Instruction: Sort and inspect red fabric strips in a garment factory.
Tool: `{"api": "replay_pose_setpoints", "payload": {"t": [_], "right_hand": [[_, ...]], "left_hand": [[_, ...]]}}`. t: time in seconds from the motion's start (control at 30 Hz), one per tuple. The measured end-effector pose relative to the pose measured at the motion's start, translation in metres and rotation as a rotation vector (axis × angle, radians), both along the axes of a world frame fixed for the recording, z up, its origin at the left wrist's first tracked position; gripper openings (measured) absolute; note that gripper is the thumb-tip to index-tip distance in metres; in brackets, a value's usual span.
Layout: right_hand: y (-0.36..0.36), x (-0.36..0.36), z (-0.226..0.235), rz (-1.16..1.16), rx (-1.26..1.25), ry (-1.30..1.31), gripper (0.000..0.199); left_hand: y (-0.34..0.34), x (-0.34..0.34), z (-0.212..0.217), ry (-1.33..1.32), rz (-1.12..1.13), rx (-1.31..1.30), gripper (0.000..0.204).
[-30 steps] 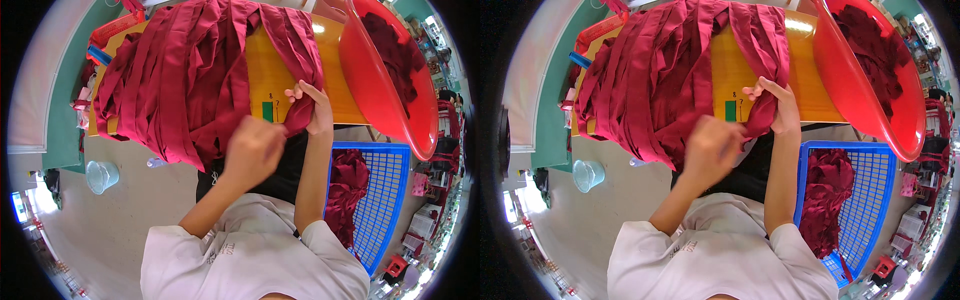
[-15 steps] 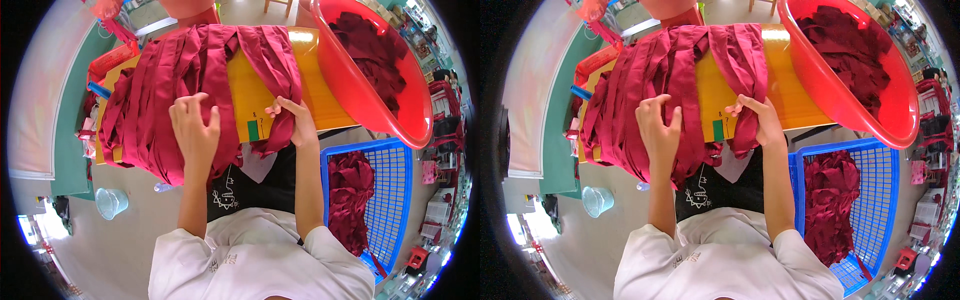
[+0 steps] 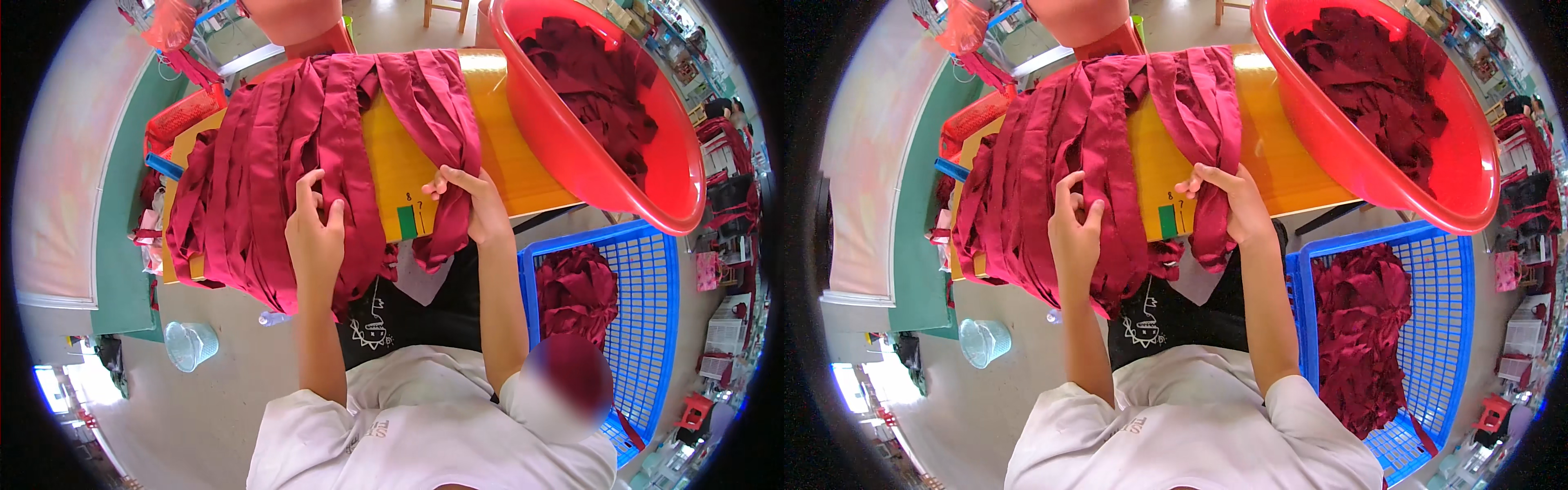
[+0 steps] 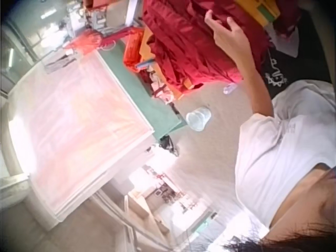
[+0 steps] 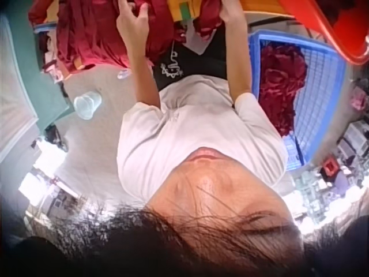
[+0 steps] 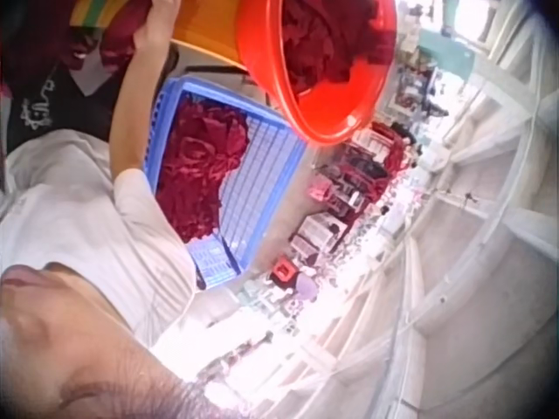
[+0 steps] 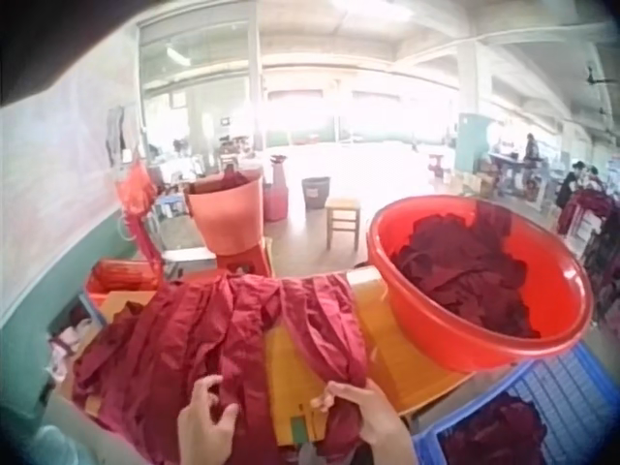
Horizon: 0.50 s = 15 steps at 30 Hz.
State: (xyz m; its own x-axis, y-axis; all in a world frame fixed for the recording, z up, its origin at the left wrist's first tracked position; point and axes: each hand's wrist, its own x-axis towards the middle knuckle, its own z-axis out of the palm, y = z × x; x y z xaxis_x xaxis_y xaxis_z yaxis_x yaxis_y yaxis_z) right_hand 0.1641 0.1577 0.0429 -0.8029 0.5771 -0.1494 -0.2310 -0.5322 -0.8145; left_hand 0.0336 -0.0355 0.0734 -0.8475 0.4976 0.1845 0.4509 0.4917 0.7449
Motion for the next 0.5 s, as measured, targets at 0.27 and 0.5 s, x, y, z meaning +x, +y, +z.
{"api": "replay_pose_setpoints", "payload": {"t": [0.27, 0.5], "right_hand": [[0.002, 0.0, -0.001, 0.049, -0.19, -0.032, 0.021], [0.013, 0.007, -0.017, 0.111, 0.036, -0.11, 0.022]], "left_hand": [[0.058, 0.057, 0.01, -0.067, -0.469, 0.459, 0.003], [0.057, 0.075, 0.006, -0.049, -0.439, 0.123, 0.02]]}}
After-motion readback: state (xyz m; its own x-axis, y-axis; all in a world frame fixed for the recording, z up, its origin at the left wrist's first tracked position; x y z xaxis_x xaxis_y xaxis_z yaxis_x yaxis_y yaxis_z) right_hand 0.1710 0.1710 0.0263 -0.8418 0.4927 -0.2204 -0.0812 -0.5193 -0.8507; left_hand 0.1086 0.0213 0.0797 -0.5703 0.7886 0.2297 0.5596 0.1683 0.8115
